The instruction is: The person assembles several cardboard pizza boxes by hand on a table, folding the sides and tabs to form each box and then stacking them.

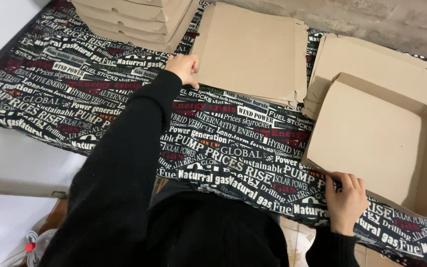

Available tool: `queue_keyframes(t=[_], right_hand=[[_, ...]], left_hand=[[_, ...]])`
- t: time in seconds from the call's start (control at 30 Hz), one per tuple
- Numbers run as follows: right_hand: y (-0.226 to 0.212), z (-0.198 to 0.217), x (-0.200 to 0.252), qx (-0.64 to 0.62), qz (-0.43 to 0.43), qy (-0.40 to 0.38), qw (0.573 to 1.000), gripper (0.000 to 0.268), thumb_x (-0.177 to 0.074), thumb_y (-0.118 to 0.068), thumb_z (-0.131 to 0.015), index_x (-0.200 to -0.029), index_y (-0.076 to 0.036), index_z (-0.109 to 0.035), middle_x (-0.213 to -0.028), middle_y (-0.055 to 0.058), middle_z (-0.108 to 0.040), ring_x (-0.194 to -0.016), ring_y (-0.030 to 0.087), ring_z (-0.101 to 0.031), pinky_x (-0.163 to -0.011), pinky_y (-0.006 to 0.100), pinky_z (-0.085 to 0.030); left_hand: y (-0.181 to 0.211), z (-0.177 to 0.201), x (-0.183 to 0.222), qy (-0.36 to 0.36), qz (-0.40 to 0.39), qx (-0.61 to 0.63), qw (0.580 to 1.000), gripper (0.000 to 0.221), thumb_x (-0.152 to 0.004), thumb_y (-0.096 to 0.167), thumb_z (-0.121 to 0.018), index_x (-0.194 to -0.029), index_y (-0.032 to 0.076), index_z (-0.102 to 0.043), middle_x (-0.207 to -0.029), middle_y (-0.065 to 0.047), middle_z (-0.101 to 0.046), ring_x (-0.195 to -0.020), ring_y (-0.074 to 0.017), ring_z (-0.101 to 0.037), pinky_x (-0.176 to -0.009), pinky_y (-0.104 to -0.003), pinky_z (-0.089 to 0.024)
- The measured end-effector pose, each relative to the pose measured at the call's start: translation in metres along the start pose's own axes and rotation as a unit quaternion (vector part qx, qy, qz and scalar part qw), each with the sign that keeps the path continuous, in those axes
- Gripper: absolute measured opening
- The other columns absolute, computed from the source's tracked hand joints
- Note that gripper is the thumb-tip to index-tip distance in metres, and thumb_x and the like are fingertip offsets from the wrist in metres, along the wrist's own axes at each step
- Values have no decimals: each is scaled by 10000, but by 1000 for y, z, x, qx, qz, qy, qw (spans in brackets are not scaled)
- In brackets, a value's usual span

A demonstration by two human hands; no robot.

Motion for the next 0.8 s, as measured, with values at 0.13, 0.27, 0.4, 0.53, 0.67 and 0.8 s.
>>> queue_keyframes(t=[0.13,0.27,0.4,0.53,0.67,0.8], right_hand=[[0,0,0,-6,5,8,1000,25,-1068,-206,-840,-1064,-205,-816,-1062,-58,-787,-990,182,-689,-636,315,-490],[2,-2,1,-2,0,1,1000,22,-1063,-204,-833,-1056,-215,-816,-1061,-70,-788,-998,176,-692,-652,309,-497],[0,2,-1,-11,5,-1,1000,11,-1061,-187,-828,-1071,-192,-827,-1072,-48,-797,-1002,176,-705,-659,311,-506],[2,2,0,-13,9,0,1000,34,-1084,-203,-838,-1101,-174,-833,-1100,-28,-808,-1023,183,-709,-691,303,-519],[-3,3,-1,-28,9,9,1000,22,-1092,-181,-841,-1079,-191,-826,-1101,-41,-795,-1045,194,-708,-705,318,-517],[2,1,2,-20,19,26,999,59,-1047,-181,-849,-1087,-165,-808,-1145,-5,-782,-1076,244,-694,-815,356,-549]], left_hand=[[-3,-9,-6,-38,-21,20,999,661,-573,494,-1044,-935,269,-538,-841,112,-646,-946,-211,-587,-978,-416,-341],[-4,0,-1,-50,-31,55,997,611,-613,490,-1023,-919,265,-544,-845,124,-629,-872,-168,-591,-1008,-407,-303],[-6,2,-9,-55,-71,44,995,325,-911,494,-830,-1012,252,-638,-881,88,-726,-853,-195,-674,-921,-440,-411],[38,27,13,90,-171,-188,963,198,-984,244,-721,-1158,154,-753,-1266,-81,-707,-1240,-311,-602,-1057,-524,-491],[86,-1,4,150,-235,-251,927,170,-917,73,-691,-1060,117,-771,-1133,-92,-752,-1095,-277,-700,-998,-493,-563],[97,-38,-37,175,-180,-314,916,307,-1017,188,-624,-1323,169,-635,-978,-12,-755,-789,-244,-759,-653,-410,-603]])
Point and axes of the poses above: each hand's wrist, its own x-axis away from the middle knuckle, its own z-axis out of the back of the hand, y = z × x, the point moved 4 cm from there along -x, towards the middle knuckle
